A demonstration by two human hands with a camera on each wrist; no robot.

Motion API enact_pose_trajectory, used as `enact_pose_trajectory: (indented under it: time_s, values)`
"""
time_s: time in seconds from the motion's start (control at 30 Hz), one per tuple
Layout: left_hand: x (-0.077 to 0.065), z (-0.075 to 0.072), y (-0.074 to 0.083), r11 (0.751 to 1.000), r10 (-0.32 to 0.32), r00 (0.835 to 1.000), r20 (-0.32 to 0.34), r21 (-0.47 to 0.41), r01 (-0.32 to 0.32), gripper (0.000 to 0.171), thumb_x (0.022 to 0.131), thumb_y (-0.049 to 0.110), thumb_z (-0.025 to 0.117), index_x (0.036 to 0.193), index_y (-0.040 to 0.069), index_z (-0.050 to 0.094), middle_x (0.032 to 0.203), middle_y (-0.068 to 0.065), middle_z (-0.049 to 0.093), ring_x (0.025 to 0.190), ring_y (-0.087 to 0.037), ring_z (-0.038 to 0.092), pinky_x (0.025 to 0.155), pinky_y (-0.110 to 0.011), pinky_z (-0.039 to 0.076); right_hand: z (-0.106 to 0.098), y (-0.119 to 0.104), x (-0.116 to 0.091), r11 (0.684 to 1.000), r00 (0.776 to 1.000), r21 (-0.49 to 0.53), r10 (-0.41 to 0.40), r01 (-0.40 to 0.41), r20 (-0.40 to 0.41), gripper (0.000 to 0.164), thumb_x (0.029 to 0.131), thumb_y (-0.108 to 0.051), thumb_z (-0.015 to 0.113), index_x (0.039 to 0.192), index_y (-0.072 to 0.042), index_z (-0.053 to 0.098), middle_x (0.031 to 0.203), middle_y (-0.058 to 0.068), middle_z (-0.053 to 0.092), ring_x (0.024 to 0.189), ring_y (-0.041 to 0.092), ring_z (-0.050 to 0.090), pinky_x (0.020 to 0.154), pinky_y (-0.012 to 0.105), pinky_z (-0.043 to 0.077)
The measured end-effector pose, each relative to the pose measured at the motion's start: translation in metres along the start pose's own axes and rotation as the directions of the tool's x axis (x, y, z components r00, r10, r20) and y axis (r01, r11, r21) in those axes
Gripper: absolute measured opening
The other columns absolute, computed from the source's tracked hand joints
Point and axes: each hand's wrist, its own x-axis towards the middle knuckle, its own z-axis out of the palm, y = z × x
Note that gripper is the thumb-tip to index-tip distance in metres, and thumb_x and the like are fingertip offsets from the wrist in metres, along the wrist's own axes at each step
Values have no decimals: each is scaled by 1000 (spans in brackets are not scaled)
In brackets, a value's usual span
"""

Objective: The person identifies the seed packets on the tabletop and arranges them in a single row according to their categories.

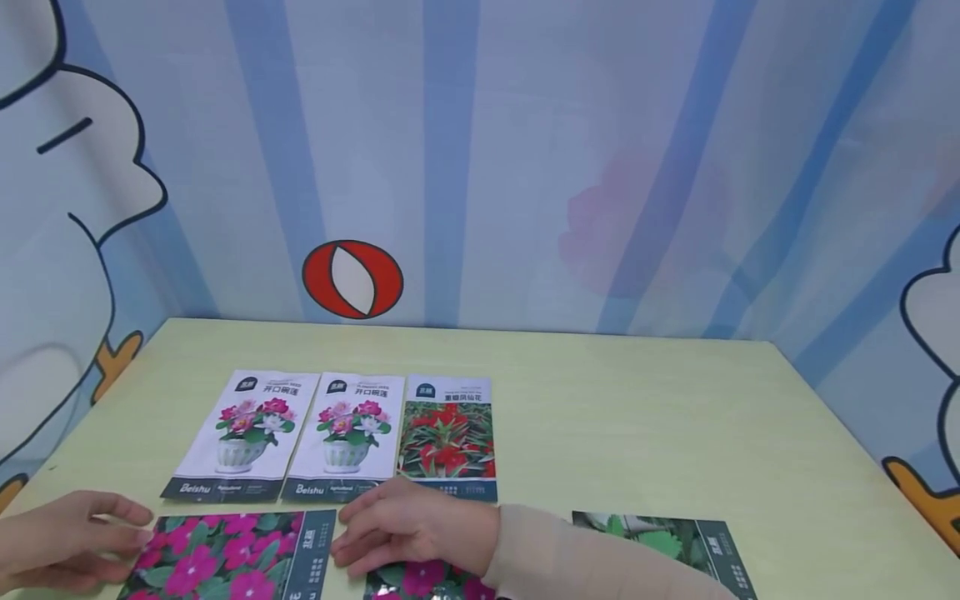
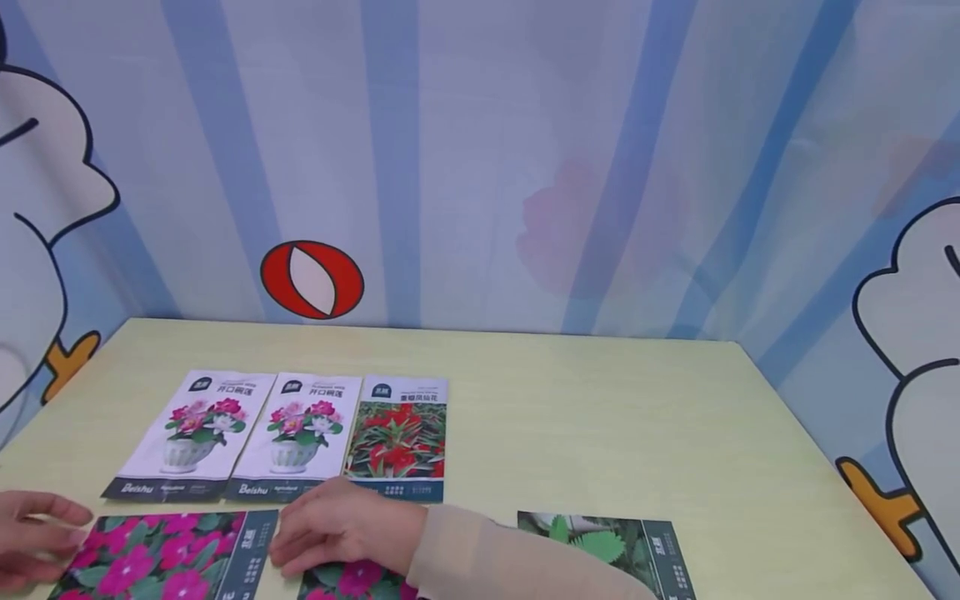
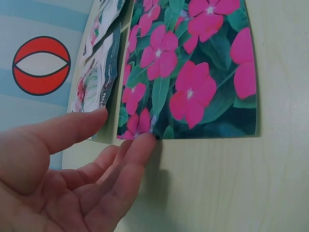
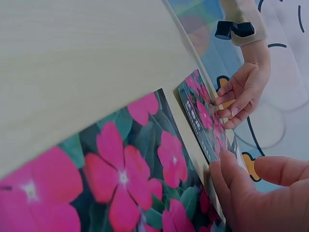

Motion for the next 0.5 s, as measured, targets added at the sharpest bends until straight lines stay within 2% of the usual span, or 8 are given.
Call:
enact_pose_trajectory:
  time_s: [0.03, 0.17, 0.43, 0.5]
  values:
    - [-2, 1, 0, 1000, 13, 1000, 0, 8, -13, 49, 93, 23, 58, 119, -16, 40, 85, -8, 64, 75, -16, 64, 70, -21, 51, 0, 0, 1, 1000, 1000, 3, 2, -2, -1, 26, 87, 7, 54, 112, 4, 59, 112, 29, 59, 99, 28, 64, 91, 46, 46]
    - [-4, 2, 2, 1000, -3, 1000, -9, -22, 2, 46, 95, 19, 55, 120, -16, 40, 85, -10, 63, 74, -16, 63, 70, -20, 50, 0, 0, 3, 1000, 1000, 16, 11, -10, -8, 24, 86, 8, 54, 109, 3, 61, 112, 28, 60, 94, 25, 65, 91, 46, 45]
    - [-6, 3, 1, 986, -6, 1000, 27, -166, 10, 40, 95, 13, 53, 118, -17, 40, 87, -14, 61, 75, -18, 63, 70, -19, 50, 0, 1, 5, 1000, 1000, 20, 9, -8, -9, 23, 86, 7, 53, 107, 2, 62, 112, 27, 60, 84, 19, 67, 91, 46, 45]
    - [-6, 2, 0, 984, 8, 999, 36, -179, -2, 41, 95, 13, 53, 119, -17, 39, 87, -14, 61, 74, -18, 63, 70, -19, 50, -1, 0, 5, 1000, 1000, 23, 9, -9, -9, 23, 86, 7, 54, 107, 2, 62, 112, 27, 60, 83, 19, 67, 91, 47, 46]
